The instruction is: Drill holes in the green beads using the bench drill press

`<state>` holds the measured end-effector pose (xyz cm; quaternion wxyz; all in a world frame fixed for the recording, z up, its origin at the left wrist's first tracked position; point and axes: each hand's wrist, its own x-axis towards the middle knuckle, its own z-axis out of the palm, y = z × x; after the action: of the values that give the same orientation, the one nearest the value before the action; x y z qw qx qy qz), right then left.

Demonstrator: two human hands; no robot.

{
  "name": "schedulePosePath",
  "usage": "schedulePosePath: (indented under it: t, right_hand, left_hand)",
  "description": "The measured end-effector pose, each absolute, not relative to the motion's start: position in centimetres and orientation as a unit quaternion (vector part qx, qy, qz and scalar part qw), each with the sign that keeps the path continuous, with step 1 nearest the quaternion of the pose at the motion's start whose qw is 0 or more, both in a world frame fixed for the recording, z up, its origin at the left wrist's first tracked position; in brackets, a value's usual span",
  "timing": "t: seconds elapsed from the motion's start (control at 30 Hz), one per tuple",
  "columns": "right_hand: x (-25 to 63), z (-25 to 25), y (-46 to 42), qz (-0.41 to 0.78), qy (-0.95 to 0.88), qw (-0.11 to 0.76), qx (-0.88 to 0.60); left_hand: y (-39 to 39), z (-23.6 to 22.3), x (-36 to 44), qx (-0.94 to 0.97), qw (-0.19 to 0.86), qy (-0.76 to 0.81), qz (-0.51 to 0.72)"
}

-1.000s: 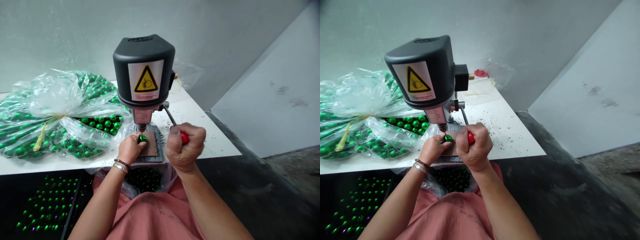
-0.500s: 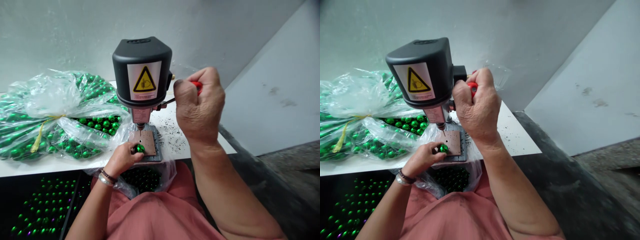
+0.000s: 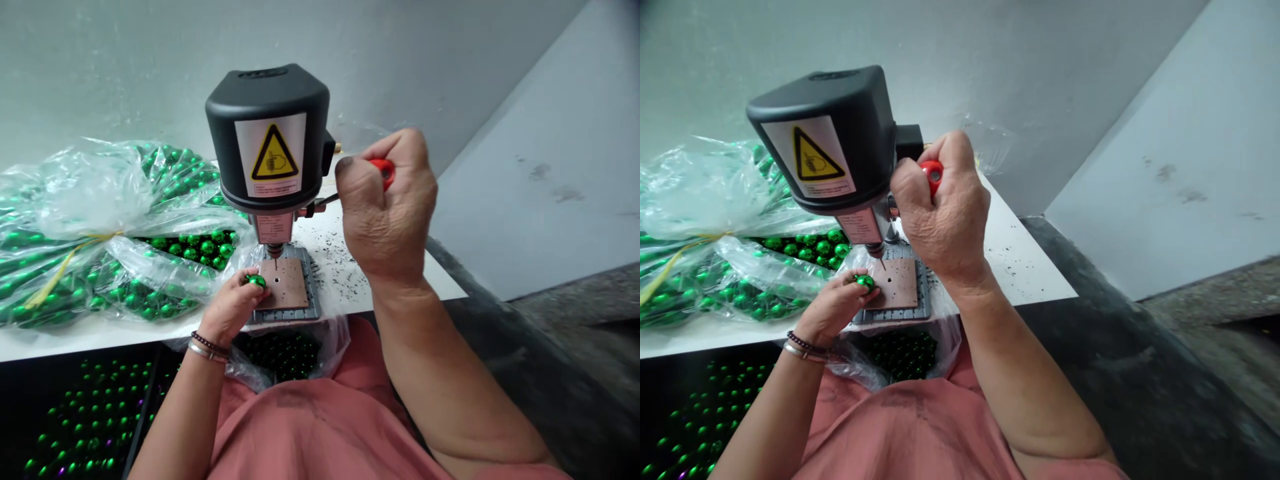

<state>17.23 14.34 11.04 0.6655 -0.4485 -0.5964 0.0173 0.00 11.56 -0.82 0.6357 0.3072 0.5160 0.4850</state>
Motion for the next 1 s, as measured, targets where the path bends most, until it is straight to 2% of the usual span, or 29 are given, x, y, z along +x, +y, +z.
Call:
schedulePosePath:
  t: [0.17, 0.27, 0.4, 0.57, 1.0]
  right_hand:
    - [17.2, 11.0, 14.3, 0.025, -0.593, 0.674, -0.440]
    - [17.2, 10.9, 14.4, 0.037, -0.594, 0.675, -0.435]
    - [17.4, 10.8, 14.5, 0.033, -0.602, 0.665, -0.440]
    - [17.7, 10.7, 14.5, 0.028, -0.616, 0.653, -0.440]
    - [17.7, 10.9, 14.3, 0.087, -0.609, 0.668, -0.419]
  left_hand:
    - [11.3, -1.9, -0.2, 0.547, 0.437, 0.606, 0.378]
    - [11.5, -2.3, 0.0, 0.600, 0.317, 0.650, 0.343]
    - [11.8, -2.4, 0.4, 0.664, 0.237, 0.661, 0.256]
    - [12.0, -2.5, 0.7, 0.712, 0.187, 0.628, 0.252]
    - [13.3, -1.9, 1.0, 0.673, 0.221, 0.671, 0.219]
